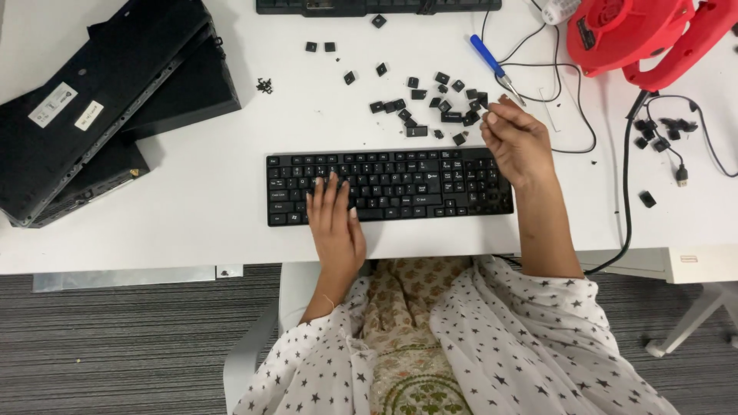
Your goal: The person places loose keycaps back onto the switches of a mechanical keyboard base.
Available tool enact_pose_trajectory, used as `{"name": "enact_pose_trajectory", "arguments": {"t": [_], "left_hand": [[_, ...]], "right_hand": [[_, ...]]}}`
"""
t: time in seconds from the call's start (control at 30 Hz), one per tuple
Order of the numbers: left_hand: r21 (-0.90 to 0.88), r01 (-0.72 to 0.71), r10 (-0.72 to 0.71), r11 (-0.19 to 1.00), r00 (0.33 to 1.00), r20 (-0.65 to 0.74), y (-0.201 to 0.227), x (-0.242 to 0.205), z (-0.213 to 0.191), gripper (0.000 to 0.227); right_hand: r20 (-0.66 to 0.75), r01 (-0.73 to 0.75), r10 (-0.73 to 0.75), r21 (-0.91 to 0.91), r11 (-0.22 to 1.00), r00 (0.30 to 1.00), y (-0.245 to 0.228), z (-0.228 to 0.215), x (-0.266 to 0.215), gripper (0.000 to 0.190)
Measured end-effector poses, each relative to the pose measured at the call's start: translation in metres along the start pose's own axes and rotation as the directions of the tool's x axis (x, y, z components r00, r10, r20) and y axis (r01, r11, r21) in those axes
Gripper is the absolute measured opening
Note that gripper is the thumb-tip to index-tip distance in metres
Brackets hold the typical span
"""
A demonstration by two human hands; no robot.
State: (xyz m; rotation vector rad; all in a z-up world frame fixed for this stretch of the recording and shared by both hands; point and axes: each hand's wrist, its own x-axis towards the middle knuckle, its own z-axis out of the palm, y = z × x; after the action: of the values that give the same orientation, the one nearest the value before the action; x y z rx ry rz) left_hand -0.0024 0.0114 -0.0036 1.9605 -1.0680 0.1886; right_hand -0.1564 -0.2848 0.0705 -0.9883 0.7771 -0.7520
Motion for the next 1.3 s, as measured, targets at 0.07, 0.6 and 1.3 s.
{"name": "enact_pose_trajectory", "arguments": {"t": [0.07,0.6,1.3], "left_hand": [[-0.117,-0.010,0.001,0.993,0.997,-0.081,-0.003,-0.004,-0.006,0.044],[-0.999,0.004,-0.312,-0.053,0.950,0.020,-0.037,0.012,-0.052,0.114],[-0.992,-0.063,-0.391,0.107,0.915,-0.100,-0.072,-0.006,-0.050,0.110]], "right_hand": [[-0.015,0.010,-0.010,0.054,0.998,1.000,-0.004,-0.013,-0.007,0.018],[-0.189,-0.006,0.050,0.225,0.974,0.981,0.009,-0.067,-0.014,0.017],[-0.282,0.016,0.049,0.223,0.975,0.958,0.030,-0.081,-0.028,0.019]]}}
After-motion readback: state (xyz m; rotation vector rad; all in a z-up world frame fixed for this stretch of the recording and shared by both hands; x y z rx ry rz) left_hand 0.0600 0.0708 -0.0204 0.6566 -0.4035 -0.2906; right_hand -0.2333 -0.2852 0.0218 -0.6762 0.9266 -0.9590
